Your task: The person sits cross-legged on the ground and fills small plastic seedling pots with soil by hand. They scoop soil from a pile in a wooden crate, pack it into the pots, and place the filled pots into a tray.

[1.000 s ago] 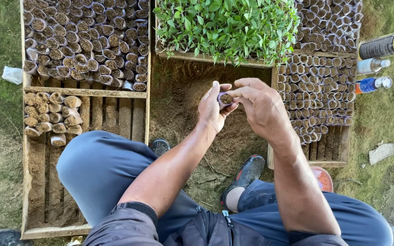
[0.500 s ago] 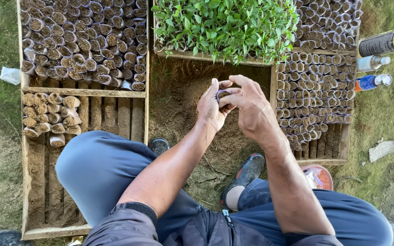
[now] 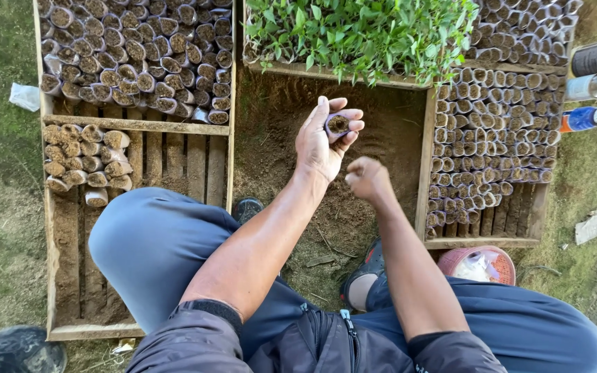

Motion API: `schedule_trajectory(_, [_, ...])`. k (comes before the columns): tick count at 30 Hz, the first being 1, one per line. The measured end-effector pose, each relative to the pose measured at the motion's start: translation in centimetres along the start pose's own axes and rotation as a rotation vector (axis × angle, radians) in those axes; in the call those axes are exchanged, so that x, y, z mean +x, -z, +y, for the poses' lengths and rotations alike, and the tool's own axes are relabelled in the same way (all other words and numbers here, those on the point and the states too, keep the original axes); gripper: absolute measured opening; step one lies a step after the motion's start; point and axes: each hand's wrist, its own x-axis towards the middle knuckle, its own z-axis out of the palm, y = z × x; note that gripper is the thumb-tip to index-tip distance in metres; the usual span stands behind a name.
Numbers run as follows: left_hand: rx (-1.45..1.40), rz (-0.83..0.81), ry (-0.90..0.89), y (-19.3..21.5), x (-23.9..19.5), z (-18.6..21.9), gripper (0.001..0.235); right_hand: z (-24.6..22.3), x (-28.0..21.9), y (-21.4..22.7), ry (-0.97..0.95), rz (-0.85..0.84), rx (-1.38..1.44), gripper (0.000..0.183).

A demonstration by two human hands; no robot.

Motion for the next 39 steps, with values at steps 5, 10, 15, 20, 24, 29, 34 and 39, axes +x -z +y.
schedule_trajectory(5, [0.009, 0.010, 0.007, 0.5, -0.2, -0.4, 0.038, 2.9, 0.4, -6.1, -0.237, 0.020, 0.225, 0.032])
schedule_trajectory(10, [0.027, 0.011, 0.021, 0.4, -0.5, -0.3, 0.038, 1.2, 0.8, -6.0, -0.119, 0.065, 0.198, 0.031])
schedule_trajectory(15, [0.076, 0.016, 0.023, 1.2, 0.1, -1.0, 0.037, 1.5, 1.2, -4.6, 0.185, 0.018, -0.095, 0.023])
schedule_trajectory(20, [0.066, 0.035, 0.033, 0.7, -0.3, -0.8, 0.041, -2.8, 0.5, 0.7, 0.195, -0.034, -0.040, 0.013])
schedule_trajectory(24, [0.058, 0.068, 0.023, 0.8, 0.0, -1.1, 0.042, -11.3, -3.1, 9.2, 0.170, 0.015, 0.214, 0.014])
schedule_trajectory(29, [0.049, 0.057, 0.025, 1.3, 0.3, -1.8, 0.042, -17.1, -5.7, 14.7, 0.290, 0.062, 0.287, 0.016])
schedule_trajectory(34, [0.087, 0.074, 0.035, 2.0, 1.0, -3.2, 0.040, -22.4, -8.9, 15.3, 0.453, 0.019, 0.116, 0.019])
schedule_trajectory(39, [0.140, 0.106, 0.039, 1.6, 0.7, -3.7, 0.039, -22.9, -9.2, 14.3, 0.507, -0.059, -0.013, 0.027])
